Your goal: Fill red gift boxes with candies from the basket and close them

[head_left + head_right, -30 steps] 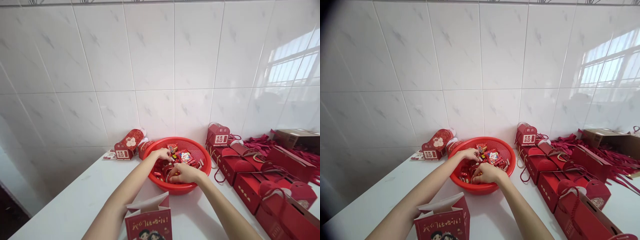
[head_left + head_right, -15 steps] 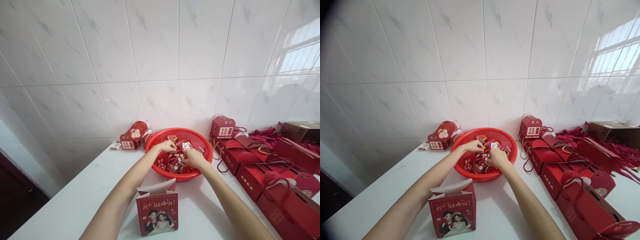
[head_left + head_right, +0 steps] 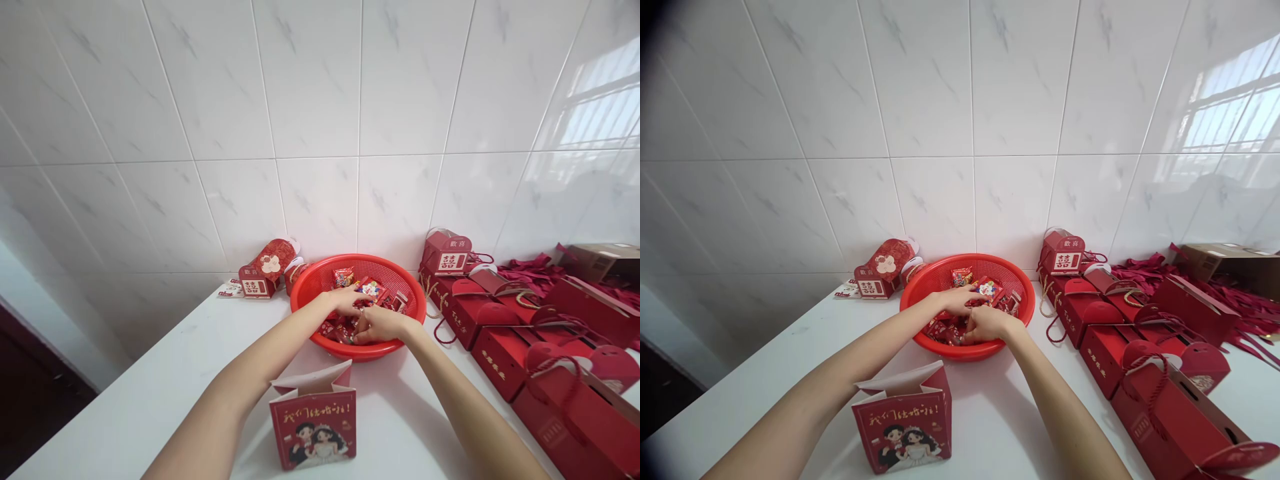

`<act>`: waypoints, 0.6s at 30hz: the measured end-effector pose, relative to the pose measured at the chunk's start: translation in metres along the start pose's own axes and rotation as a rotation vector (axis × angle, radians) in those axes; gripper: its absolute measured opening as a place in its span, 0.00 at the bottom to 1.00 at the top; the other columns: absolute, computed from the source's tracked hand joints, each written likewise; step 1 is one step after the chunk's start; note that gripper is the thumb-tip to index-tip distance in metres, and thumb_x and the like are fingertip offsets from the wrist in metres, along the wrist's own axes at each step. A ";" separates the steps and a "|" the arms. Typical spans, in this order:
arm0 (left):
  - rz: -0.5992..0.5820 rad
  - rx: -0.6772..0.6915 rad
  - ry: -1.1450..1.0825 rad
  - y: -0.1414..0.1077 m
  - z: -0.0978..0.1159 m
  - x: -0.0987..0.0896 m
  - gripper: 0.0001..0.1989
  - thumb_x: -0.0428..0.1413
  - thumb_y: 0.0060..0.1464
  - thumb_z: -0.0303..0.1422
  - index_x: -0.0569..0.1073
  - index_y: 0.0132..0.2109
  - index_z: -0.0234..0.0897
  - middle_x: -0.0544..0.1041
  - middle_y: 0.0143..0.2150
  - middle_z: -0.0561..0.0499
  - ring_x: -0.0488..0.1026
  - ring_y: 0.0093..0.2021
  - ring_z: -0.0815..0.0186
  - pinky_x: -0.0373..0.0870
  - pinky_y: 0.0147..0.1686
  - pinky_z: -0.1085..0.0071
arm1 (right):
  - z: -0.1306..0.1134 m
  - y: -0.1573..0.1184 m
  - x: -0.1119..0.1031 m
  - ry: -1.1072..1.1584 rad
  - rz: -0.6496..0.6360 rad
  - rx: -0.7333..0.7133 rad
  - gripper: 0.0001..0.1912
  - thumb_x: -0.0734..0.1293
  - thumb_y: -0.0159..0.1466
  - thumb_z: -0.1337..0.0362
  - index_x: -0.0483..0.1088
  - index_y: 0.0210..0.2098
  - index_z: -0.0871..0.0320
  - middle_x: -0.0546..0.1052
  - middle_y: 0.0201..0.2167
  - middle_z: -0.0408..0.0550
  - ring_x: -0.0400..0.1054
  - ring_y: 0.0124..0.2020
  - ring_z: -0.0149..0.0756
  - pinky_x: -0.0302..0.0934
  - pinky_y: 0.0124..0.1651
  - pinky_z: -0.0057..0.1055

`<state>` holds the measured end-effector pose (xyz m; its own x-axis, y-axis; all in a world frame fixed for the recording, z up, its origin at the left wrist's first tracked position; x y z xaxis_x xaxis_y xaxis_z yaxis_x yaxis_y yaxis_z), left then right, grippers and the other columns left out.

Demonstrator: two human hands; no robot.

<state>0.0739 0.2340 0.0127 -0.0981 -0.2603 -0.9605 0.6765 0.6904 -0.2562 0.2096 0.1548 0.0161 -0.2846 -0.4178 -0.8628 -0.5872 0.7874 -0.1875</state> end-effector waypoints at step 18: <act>-0.008 -0.006 0.108 0.003 0.009 0.004 0.46 0.62 0.45 0.26 0.57 0.71 0.45 0.42 0.76 0.41 0.46 0.73 0.41 0.54 0.67 0.49 | -0.013 -0.006 -0.006 -0.227 0.158 0.384 0.10 0.66 0.64 0.63 0.78 0.40 0.60 0.81 0.39 0.57 0.76 0.45 0.47 0.64 0.44 0.33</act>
<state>0.0818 0.2292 0.0087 -0.1817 -0.1919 -0.9644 0.6709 0.6928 -0.2643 0.2052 0.1466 0.0290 -0.1496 -0.2031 -0.9677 -0.2148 0.9620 -0.1687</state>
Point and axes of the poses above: each hand's wrist, its own y-axis towards the middle knuckle, its own x-axis out of the palm, z = x × y, the point moved 1 cm from there along y, towards the middle knuckle
